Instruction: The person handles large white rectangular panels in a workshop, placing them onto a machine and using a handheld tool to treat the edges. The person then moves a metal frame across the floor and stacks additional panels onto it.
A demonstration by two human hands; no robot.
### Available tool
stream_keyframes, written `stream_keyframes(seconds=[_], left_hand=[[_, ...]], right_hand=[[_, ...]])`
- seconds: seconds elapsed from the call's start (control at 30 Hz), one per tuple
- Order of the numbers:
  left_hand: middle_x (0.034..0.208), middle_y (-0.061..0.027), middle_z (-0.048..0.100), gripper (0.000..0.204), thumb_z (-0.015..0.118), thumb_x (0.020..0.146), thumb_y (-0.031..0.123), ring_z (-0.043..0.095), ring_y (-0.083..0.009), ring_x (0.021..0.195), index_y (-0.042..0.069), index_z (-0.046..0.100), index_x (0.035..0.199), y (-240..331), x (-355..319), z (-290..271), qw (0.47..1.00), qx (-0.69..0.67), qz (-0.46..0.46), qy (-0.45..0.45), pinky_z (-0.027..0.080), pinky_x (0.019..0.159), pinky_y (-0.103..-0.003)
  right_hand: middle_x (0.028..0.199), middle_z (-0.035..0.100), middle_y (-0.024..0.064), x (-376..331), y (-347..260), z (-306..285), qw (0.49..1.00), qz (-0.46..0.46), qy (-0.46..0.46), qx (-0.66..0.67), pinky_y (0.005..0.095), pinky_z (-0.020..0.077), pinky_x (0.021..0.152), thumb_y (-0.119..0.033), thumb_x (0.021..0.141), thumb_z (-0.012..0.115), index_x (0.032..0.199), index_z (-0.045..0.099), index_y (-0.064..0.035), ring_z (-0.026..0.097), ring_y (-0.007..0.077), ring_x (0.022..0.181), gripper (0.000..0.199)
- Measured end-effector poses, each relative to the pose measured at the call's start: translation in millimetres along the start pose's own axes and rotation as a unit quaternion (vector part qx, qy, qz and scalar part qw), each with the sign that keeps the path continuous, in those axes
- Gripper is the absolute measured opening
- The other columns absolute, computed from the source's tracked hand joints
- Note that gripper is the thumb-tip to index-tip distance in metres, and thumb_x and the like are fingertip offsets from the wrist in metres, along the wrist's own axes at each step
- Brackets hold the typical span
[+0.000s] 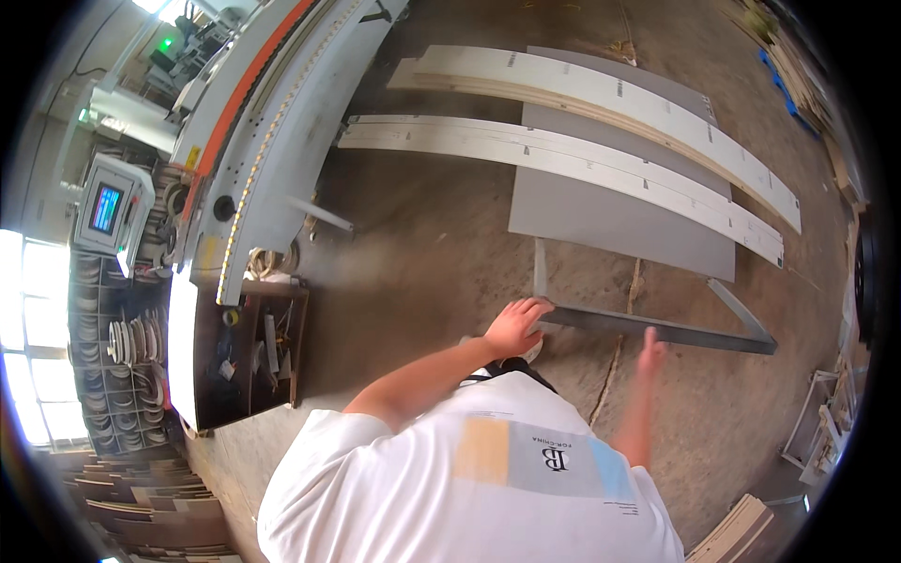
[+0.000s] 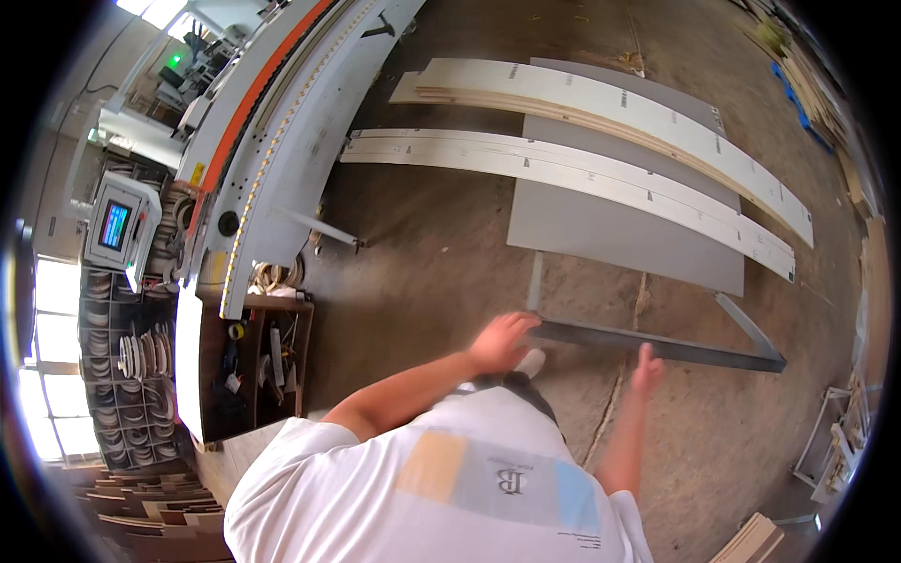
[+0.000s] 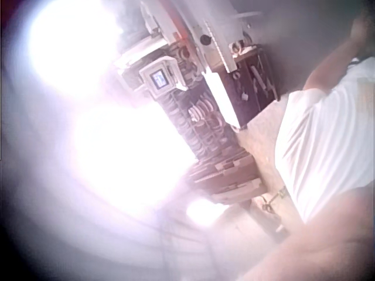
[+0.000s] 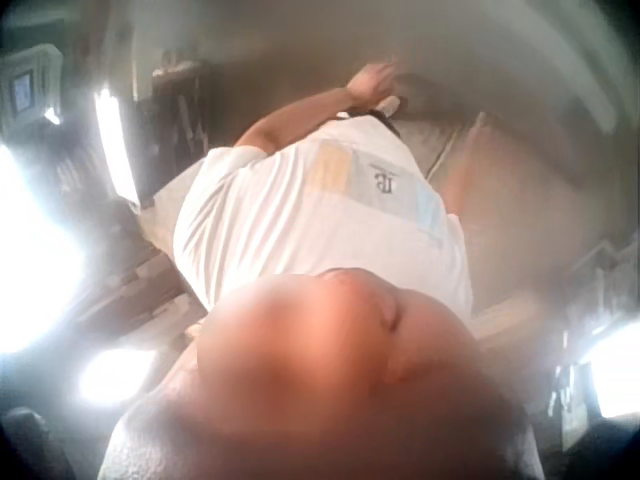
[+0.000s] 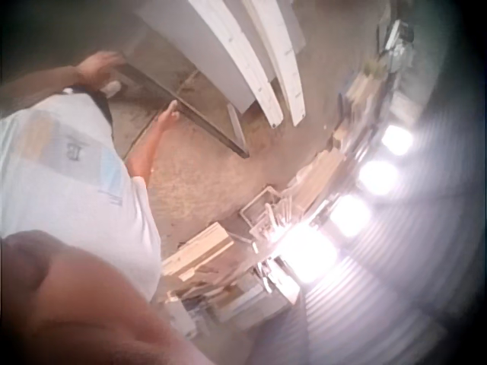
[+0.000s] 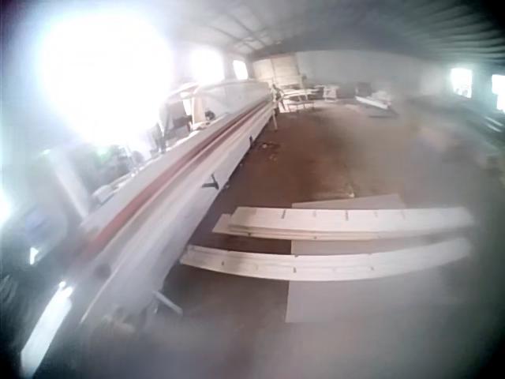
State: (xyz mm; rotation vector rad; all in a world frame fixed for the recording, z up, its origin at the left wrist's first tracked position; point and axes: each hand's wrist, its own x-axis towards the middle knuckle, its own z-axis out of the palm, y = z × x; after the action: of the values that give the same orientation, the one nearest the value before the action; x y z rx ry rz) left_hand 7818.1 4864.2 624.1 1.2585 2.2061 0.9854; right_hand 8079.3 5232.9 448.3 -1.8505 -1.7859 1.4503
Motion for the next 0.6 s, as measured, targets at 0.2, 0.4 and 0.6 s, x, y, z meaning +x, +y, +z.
stream_keyframes(seconds=[0.2,0.4,0.6], left_hand=[[0.128,-0.0124,0.072,0.055,0.068,0.093,0.025,0.071,-0.0356,0.115,0.017,0.057,0.146,-113.2,-174.7,27.2,0.962,-0.004,-0.223,-0.160,0.058,0.096,-0.047],[0.130,-0.0146,0.075,0.053,0.071,0.094,0.035,0.070,-0.0349,0.121,0.018,0.065,0.143,-181.9,-346.0,17.4,0.857,0.019,-0.464,-0.221,0.057,0.100,-0.046],[0.137,-0.0141,0.072,0.055,0.071,0.096,0.038,0.069,-0.0331,0.125,0.019,0.064,0.147,-251.8,-527.4,73.4,0.832,0.034,-0.516,-0.201,0.055,0.104,-0.046]], right_hand=[[0.128,0.067,0.0099,-238.6,-63.1,172.4,0.910,0.173,0.022,0.376,0.0498,0.0555,0.090,-0.050,0.092,0.083,0.131,0.062,-0.0007,0.065,0.0260,0.117,0.066],[0.104,0.070,0.0236,-226.8,10.2,149.9,0.885,0.171,0.228,0.370,0.0435,0.0596,0.061,-0.038,0.095,0.080,0.123,0.061,0.0153,0.072,0.0307,0.079,0.063],[0.092,0.071,0.0199,-191.9,92.5,95.3,0.910,0.138,0.280,0.274,0.0426,0.0592,0.056,-0.045,0.091,0.082,0.119,0.063,0.0145,0.072,0.0305,0.073,0.069]])
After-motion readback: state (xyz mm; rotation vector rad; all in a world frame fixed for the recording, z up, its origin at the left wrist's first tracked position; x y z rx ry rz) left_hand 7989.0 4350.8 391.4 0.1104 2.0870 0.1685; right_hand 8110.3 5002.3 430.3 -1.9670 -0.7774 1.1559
